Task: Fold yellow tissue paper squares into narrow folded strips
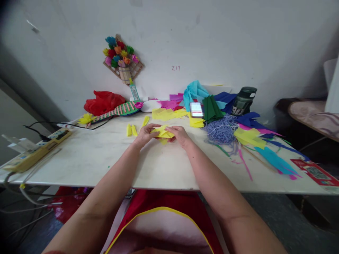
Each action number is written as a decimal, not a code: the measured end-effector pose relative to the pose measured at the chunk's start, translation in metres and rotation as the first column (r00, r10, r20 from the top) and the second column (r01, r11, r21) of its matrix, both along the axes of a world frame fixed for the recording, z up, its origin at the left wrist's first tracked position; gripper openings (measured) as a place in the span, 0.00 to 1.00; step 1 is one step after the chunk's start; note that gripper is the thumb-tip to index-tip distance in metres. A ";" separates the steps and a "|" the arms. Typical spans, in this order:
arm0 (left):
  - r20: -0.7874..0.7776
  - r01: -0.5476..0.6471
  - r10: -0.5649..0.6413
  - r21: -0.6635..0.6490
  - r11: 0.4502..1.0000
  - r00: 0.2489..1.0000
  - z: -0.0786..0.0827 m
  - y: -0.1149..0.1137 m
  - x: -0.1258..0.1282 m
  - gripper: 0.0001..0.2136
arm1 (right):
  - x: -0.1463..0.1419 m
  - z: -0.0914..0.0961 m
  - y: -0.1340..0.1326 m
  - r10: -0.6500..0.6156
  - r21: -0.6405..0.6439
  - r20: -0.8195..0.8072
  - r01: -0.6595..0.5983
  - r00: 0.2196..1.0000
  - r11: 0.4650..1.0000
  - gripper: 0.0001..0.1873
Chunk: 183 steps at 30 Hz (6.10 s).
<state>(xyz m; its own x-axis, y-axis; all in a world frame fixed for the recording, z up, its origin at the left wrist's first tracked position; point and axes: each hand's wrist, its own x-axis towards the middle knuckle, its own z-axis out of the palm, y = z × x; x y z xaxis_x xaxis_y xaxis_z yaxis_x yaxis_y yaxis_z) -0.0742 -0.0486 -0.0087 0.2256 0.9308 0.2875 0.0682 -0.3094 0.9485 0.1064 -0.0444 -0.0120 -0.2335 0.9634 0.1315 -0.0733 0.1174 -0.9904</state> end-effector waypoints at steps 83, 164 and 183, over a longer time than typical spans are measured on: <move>0.242 0.223 -0.163 -0.248 0.943 0.956 -0.006 0.005 -0.002 0.17 | -0.005 0.005 -0.005 -0.088 0.119 0.110 0.075 0.990 0.990 0.15; -0.054 -0.109 0.100 -0.222 0.969 0.994 -0.004 0.004 -0.002 0.19 | -0.008 0.002 -0.004 -0.092 0.104 0.177 0.075 0.980 0.992 0.15; 0.049 0.063 -0.051 -0.269 0.961 0.997 -0.008 0.005 -0.003 0.18 | -0.002 0.003 -0.002 -0.017 0.056 0.037 0.014 0.999 0.998 0.19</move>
<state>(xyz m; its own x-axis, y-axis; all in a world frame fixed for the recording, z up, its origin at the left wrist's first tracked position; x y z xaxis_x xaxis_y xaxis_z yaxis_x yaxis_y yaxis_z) -0.0768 -0.0438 -0.0168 0.2739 0.9610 0.0374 0.0167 -0.0437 0.9989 0.1040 -0.0468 -0.0093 -0.2244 0.9584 0.1762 -0.0344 0.1730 -0.9843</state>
